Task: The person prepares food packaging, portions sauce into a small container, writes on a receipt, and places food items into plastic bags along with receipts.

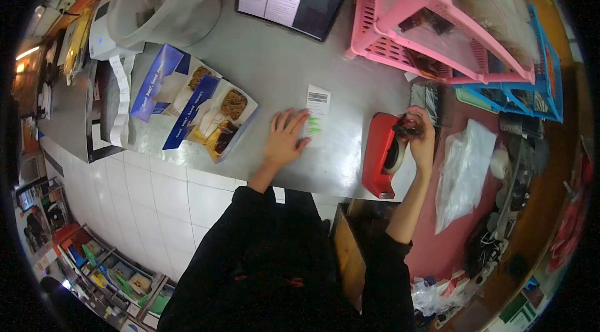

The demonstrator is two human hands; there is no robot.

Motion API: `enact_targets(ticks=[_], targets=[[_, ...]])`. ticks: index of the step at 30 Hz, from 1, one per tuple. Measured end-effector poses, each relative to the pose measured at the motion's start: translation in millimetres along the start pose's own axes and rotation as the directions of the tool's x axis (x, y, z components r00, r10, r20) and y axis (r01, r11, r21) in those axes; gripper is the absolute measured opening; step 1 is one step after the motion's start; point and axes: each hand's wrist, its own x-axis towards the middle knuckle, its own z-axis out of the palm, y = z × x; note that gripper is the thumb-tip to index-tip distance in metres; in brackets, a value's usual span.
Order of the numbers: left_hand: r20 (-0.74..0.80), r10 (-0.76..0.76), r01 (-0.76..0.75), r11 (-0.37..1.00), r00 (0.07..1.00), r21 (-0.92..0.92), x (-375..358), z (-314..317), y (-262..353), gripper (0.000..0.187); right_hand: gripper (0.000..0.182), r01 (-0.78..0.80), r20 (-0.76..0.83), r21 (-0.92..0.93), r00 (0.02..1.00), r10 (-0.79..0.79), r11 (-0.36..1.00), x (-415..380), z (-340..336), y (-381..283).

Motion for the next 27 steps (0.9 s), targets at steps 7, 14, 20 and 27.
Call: enact_targets(ticks=[7, 14, 20, 27], targets=[[0.027, -0.011, 0.011, 1.000, 1.000, -0.005, -1, 0, 1, 0.052, 0.014, 0.146, -0.033, -0.189, 0.987, -0.155, 0.971, 10, -15, -13], [0.019, -0.013, 0.014, 0.999, 1.000, -0.043, 0, 1, 0, 0.053, 0.028, 0.555, -0.573, -0.107, 0.643, -0.507, 0.825, -39, 33, -86], [-0.025, -0.003, 0.002, 0.999, 1.000, -0.050, 1, 3, 0, 0.055, 0.009, 0.462, 0.041, -0.318, 0.879, -0.475, 0.828, -50, 152, -13], [-0.006, -0.016, 0.015, 0.998, 1.000, -0.056, 0, 2, 0, 0.056, 0.010, 0.220, 0.004, -0.218, 0.974, -0.225, 0.951, -39, 167, 31]])
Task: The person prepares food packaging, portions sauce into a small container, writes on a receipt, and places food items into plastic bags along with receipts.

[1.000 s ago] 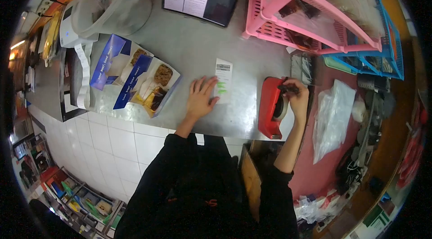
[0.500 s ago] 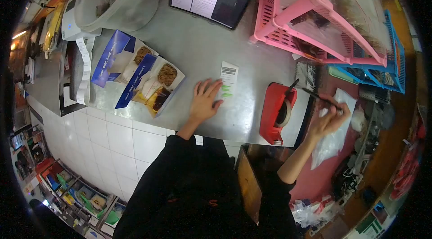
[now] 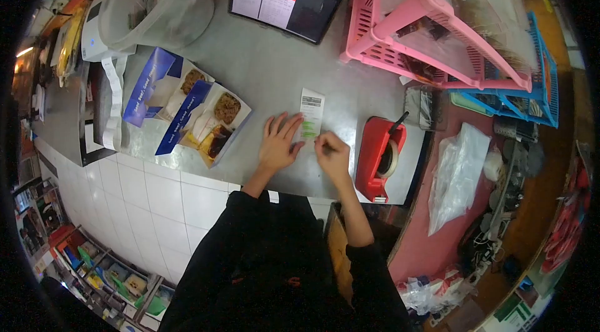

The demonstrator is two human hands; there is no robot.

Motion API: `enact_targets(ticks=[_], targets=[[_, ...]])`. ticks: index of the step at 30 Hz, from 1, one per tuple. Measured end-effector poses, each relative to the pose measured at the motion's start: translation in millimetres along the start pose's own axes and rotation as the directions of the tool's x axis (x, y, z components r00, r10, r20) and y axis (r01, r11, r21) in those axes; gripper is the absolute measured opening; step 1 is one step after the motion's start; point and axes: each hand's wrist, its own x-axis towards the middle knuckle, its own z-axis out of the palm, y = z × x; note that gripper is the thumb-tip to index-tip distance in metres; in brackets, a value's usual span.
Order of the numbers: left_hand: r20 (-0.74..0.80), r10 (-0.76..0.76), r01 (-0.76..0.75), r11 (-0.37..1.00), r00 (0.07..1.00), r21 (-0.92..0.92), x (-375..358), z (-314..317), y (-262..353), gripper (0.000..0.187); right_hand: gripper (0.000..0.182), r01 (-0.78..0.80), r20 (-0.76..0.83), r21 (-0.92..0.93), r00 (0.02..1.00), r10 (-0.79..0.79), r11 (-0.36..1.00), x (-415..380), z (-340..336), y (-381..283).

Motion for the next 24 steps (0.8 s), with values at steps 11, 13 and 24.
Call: enact_targets(ticks=[11, 13, 24], targets=[[0.015, 0.002, -0.002, 1.000, 1.000, 0.022, 0, -4, 1, 0.057, 0.007, -0.286, 0.125, 0.482, 0.958, 0.258, 0.828, 35, 12, 30], [0.012, 0.007, -0.008, 1.000, 1.000, 0.023, 1, -4, 0, 0.056, 0.010, -0.344, 0.129, 0.447, 0.938, 0.321, 0.826, 35, 16, 32], [0.037, -0.007, 0.006, 1.000, 0.999, 0.026, 1, -4, 0, 0.053, 0.009, -0.251, -0.012, 0.454, 0.958, 0.288, 0.855, 30, 21, 30]])
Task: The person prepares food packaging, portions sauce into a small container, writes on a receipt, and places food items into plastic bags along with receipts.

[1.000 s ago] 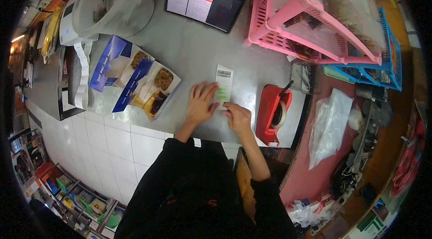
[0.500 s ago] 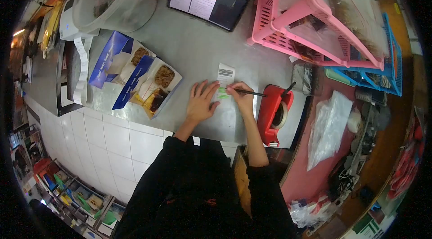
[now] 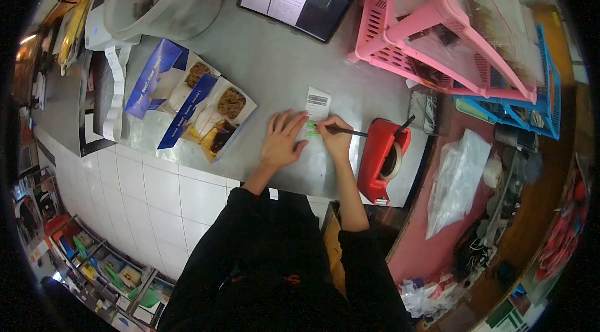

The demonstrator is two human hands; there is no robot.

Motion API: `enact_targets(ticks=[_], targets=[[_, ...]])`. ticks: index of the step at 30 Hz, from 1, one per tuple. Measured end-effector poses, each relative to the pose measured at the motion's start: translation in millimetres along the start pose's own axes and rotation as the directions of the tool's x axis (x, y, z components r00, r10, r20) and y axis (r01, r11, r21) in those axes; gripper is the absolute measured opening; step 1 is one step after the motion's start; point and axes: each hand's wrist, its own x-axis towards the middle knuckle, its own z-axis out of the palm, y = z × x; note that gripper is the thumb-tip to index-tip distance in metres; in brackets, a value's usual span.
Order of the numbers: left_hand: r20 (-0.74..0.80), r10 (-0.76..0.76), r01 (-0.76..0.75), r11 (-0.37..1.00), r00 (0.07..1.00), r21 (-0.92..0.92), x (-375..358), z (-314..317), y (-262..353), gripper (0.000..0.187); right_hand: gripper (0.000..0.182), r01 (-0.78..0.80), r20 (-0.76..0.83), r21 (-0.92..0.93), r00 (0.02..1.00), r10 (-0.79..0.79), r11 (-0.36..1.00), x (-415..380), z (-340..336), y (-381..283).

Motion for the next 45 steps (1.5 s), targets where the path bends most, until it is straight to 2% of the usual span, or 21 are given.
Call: enact_targets(ticks=[5, 8, 10, 12, 14, 16, 17, 18, 19, 20, 21, 22, 24, 26, 27, 32, 34, 37, 39, 41, 45], targets=[[-0.005, -0.005, 0.005, 1.000, 1.000, -0.004, -2, 4, 0, 0.053, 0.009, 0.005, 0.099, -0.054, 0.995, 0.000, 0.999, 0, -5, 3], [-0.038, 0.007, -0.007, 1.000, 0.999, 0.006, -1, 4, -3, 0.054, 0.008, 0.104, -0.207, -0.006, 0.973, -0.103, 0.995, 3, 5, 2], [-0.024, 0.028, -0.029, 0.999, 0.999, -0.017, -2, 0, -3, 0.056, 0.005, 0.104, -0.171, 0.030, 0.980, -0.097, 0.994, 1, 0, 5], [-0.050, 0.030, -0.032, 0.999, 0.998, -0.024, -4, 2, -5, 0.058, 0.013, 0.181, -0.213, 0.343, 0.971, -0.111, 0.922, 3, 11, 4], [-0.045, 0.017, -0.021, 0.996, 0.999, -0.085, -4, -3, -4, 0.056, 0.029, 0.184, -0.074, 0.318, 0.983, -0.169, 0.930, 1, 29, -18], [-0.021, -0.007, 0.005, 0.997, 1.000, -0.072, -6, -8, -6, 0.056, 0.037, 0.169, 0.200, 0.136, 0.961, -0.194, 0.976, 0, 58, -41], [0.016, -0.013, 0.014, 0.997, 1.000, -0.079, -6, -9, -5, 0.057, 0.035, 0.185, 0.233, 0.049, 0.954, -0.191, 0.982, 0, 76, -52], [0.002, -0.022, 0.022, 0.997, 1.000, -0.072, -7, 0, -5, 0.057, 0.028, 0.402, 0.284, -0.136, 0.891, -0.354, 0.905, 1, 100, -74], [-0.090, -0.057, 0.028, 0.953, 0.994, -0.301, -9, 16, -8, 0.057, 0.021, 0.593, 0.361, -0.299, 0.795, -0.487, 0.748, 2, 125, -99], [-0.171, -0.110, 0.006, 0.857, 0.979, -0.516, -10, 23, -11, 0.056, 0.018, 0.701, 0.456, -0.323, 0.704, -0.544, 0.636, 2, 147, -122], [-0.162, 0.026, -0.061, 0.974, 0.987, -0.217, -11, 20, -16, 0.056, 0.020, 0.794, 0.549, -0.330, 0.602, -0.580, 0.511, 2, 165, -137], [-0.169, 0.019, -0.056, 0.974, 0.986, -0.219, -9, 16, -18, 0.056, 0.020, 0.798, 0.558, -0.326, 0.596, -0.578, 0.508, 1, 179, -140], [-0.082, 0.120, -0.123, 0.992, 0.989, -0.034, -6, 17, -22, 0.056, 0.016, 0.865, 0.701, -0.379, 0.500, -0.509, 0.329, 0, 196, -144], [-0.170, 0.100, -0.120, 0.987, 0.980, -0.111, -9, 26, -22, 0.056, 0.018, 0.888, 0.744, -0.370, 0.459, -0.485, 0.274, -1, 195, -139], [-0.249, 0.077, -0.126, 0.975, 0.965, -0.186, -9, 27, -22, 0.056, 0.019, 0.880, 0.727, -0.366, 0.473, -0.497, 0.302, -4, 191, -135], [-0.123, 0.026, -0.045, 0.986, 0.992, -0.161, -9, 13, -13, 0.054, 0.016, 0.857, 0.713, -0.390, 0.512, -0.479, 0.336, -13, 154, -126], [-0.060, -0.007, -0.003, 0.986, 0.998, -0.169, -8, 1, -11, 0.053, 0.015, 0.699, 0.521, -0.259, 0.682, -0.513, 0.667, -10, 124, -121], [-0.038, 0.002, -0.008, 0.990, 0.999, -0.139, -5, 0, -8, 0.053, 0.026, 0.396, 0.240, -0.083, 0.899, -0.367, 0.915, -5, 59, -114], [-0.015, 0.021, -0.022, 0.996, 1.000, -0.085, -3, 0, -5, 0.054, 0.027, 0.300, 0.075, -0.035, 0.952, -0.297, 0.953, -3, 24, -87], [0.000, 0.026, -0.026, 0.999, 1.000, -0.021, -1, 1, -4, 0.055, 0.027, 0.166, -0.096, 0.163, 0.984, -0.152, 0.973, -4, 1, -66], [-0.020, 0.019, -0.018, 0.999, 1.000, 0.028, -2, 5, -2, 0.055, 0.010, -0.037, -0.073, 0.070, 0.996, 0.043, 0.997, -17, -12, -35]])
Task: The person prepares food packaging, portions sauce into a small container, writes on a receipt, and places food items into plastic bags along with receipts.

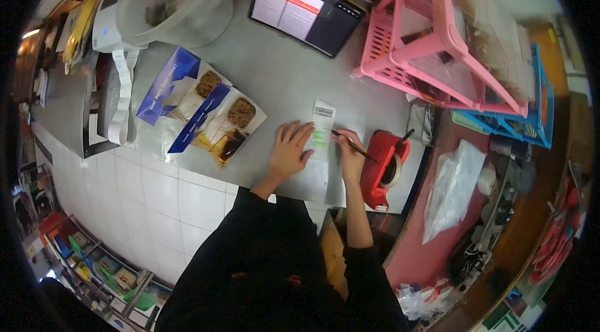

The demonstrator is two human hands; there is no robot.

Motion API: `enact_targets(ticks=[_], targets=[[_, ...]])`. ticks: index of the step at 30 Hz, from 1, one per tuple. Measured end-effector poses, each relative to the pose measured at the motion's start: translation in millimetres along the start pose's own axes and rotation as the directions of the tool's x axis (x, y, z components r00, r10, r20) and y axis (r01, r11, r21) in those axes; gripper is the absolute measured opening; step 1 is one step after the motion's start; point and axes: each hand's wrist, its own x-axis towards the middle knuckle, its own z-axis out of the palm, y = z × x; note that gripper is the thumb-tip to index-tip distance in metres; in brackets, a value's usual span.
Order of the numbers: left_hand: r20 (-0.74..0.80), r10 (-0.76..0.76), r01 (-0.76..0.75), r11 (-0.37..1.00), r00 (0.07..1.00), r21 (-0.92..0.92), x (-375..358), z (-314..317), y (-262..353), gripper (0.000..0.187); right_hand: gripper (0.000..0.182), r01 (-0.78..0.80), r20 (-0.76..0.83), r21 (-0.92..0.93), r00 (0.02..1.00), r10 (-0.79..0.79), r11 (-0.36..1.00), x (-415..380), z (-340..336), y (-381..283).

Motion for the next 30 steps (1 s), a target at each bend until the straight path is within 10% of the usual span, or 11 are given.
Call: enact_targets(ticks=[30], targets=[[0.028, -0.023, 0.024, 0.999, 0.999, -0.032, 3, -1, 2, 0.057, 0.009, 0.025, 0.083, -0.026, 0.996, -0.023, 0.999, -9, 9, 45]])
